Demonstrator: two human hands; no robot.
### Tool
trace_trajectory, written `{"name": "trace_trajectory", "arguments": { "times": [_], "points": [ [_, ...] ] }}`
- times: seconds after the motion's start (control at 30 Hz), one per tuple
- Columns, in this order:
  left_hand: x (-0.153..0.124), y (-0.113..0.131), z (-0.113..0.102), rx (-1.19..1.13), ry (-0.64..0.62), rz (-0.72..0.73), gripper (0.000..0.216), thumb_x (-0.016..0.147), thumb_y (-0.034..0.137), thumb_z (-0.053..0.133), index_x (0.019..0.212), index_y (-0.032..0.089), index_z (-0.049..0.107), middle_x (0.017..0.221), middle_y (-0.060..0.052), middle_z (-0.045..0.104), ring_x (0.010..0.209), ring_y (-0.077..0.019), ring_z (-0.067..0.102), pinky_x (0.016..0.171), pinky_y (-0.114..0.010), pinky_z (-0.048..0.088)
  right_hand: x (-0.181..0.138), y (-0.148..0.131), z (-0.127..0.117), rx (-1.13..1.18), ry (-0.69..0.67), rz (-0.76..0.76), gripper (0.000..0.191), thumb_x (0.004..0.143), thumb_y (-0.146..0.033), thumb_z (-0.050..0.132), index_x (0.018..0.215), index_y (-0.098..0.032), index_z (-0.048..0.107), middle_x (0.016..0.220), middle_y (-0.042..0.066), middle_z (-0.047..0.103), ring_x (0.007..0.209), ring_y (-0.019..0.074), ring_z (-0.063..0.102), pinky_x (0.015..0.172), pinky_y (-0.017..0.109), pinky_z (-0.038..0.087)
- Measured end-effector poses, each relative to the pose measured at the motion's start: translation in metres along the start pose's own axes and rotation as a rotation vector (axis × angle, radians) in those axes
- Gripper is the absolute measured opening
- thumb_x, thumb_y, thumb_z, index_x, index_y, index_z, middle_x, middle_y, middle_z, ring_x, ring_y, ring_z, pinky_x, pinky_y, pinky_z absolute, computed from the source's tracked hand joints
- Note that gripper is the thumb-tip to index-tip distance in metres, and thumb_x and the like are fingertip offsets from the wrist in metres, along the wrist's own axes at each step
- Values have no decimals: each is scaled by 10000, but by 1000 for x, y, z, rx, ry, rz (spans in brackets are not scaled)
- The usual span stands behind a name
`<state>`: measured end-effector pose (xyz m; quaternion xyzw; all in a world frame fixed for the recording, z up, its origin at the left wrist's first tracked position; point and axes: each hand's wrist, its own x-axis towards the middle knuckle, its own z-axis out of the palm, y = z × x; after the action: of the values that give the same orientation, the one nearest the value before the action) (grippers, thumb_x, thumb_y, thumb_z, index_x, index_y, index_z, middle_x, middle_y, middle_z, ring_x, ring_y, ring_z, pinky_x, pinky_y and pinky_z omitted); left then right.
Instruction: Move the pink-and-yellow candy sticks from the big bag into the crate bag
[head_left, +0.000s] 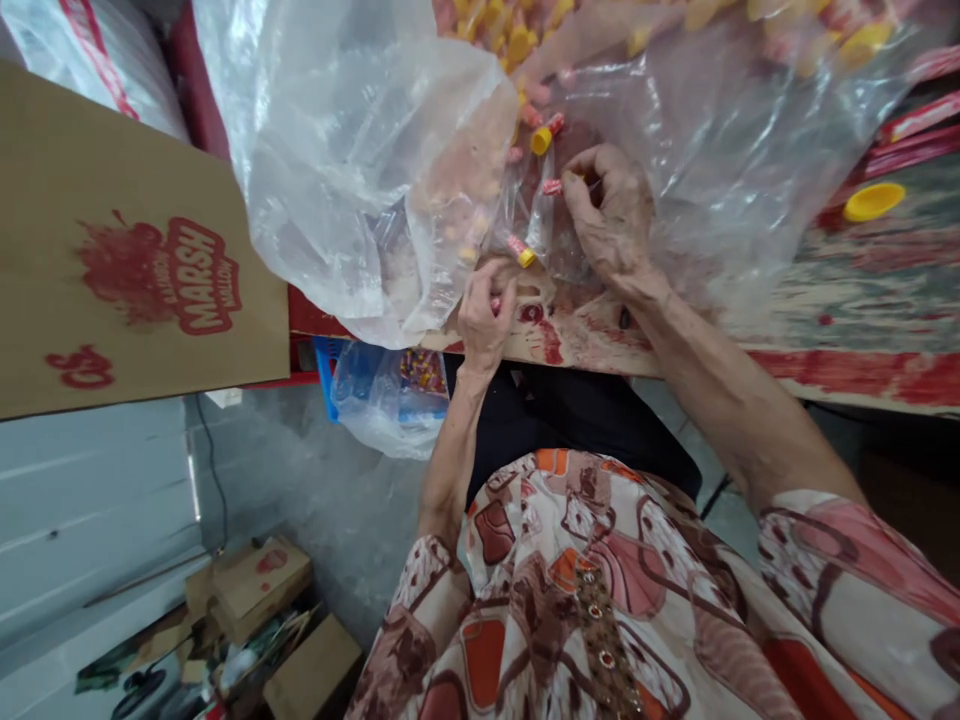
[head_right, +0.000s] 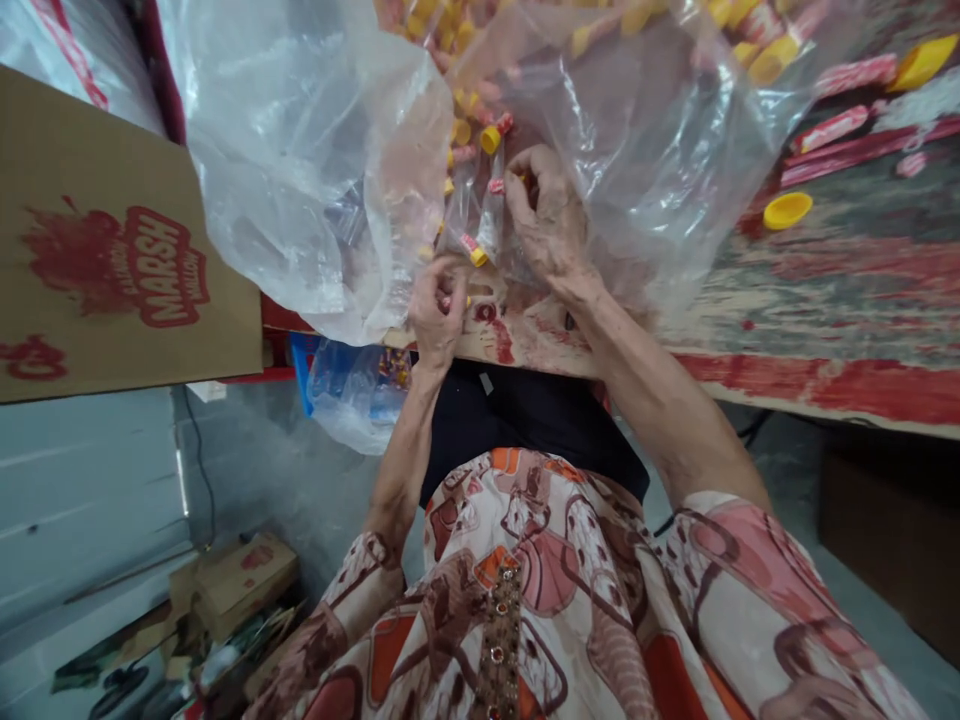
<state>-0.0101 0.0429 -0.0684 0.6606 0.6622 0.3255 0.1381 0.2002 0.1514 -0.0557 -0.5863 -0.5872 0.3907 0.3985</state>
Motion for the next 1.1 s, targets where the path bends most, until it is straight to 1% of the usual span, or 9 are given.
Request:
{"name": "trace_trajectory", "arguments": {
  "times": [0.1, 0.2, 0.4, 0.5, 0.67, 0.77, 0.87, 0.97, 1.1],
  "points": [
    [-5, 9, -6, 43, -50, 87, 400, 1252, 572, 549, 1527, 306, 663, 1404, -128, 779, 1262, -261, 774, 1106, -449, 673, -2, 4, 3, -44, 22, -55, 152, 1180, -200, 574, 1161, -237, 720, 1119, 20, 790, 890, 148, 585, 935, 294, 521],
    [-7, 21, -6, 13, 26, 121, 407, 1247, 512, 551, 1551, 275, 682, 1467, -162, 778, 1345, -302, 770, 1165, -488, 664, -2, 11, 4, -96, 34, -133, 160, 1167, -185, 583, 1157, -213, 741, 1121, 49, 805, 866, 154, 596, 954, 310, 539],
    [-11, 23, 16, -81, 82, 79, 322, 1217, 468, 595, 1287, 229, 799, 1139, -107, 831, 1030, -230, 824, 925, -346, 699, -7, 22, 6, -176, 80, -293, 178, 1104, -226, 581, 1094, -213, 759, 1075, 105, 809, 957, 232, 700, 970, 402, 579],
    [-18, 10, 7, -209, 245, -69, 320, 1180, 498, 661, 1287, 225, 792, 1098, -88, 827, 942, -209, 809, 854, -314, 686, -8, 26, 5, -173, 150, -307, 237, 1119, -311, 543, 1129, -230, 766, 1088, 103, 802, 936, 255, 735, 918, 414, 608],
    [-65, -33, -43, -199, 649, -454, 311, 1152, 505, 659, 1266, 227, 737, 1175, -93, 813, 1036, -211, 802, 954, -316, 680, -1, 38, 1, -200, 172, -286, 309, 1128, -401, 504, 1158, -223, 755, 1069, 113, 774, 910, 267, 715, 930, 451, 625],
    [-98, -62, -73, -102, 660, -753, 237, 1114, 375, 681, 1284, 210, 690, 1220, -115, 774, 1127, -242, 788, 1077, -383, 667, 1, 42, -1, -294, 81, -321, 282, 1093, -407, 532, 1102, -228, 749, 1080, 135, 757, 1027, 305, 710, 1002, 496, 622],
    [-119, -82, -90, 24, 623, -956, 366, 1025, 232, 721, 1377, 157, 653, 1321, -184, 725, 1269, -314, 755, 1215, -484, 612, -3, 41, -2, -349, 38, -331, 296, 1109, -439, 525, 1123, -242, 746, 1149, 161, 748, 1073, 332, 707, 997, 510, 617],
    [-125, -84, -90, 84, 710, -873, 463, 1039, 219, 649, 1493, 139, 602, 1393, -216, 689, 1317, -332, 727, 1229, -507, 602, -8, 36, -3, -344, 12, -332, 278, 1121, -443, 523, 1127, -259, 731, 1163, 170, 728, 1084, 351, 700, 993, 525, 616],
    [-103, -63, -67, 55, 658, -477, 392, 1144, 311, 531, 1509, 212, 635, 1327, -164, 731, 1206, -290, 762, 1149, -457, 647, -10, 33, -6, -338, -3, -341, 302, 1141, -447, 504, 1146, -251, 734, 1188, 174, 726, 1104, 344, 698, 1023, 523, 604]
  ]
}}
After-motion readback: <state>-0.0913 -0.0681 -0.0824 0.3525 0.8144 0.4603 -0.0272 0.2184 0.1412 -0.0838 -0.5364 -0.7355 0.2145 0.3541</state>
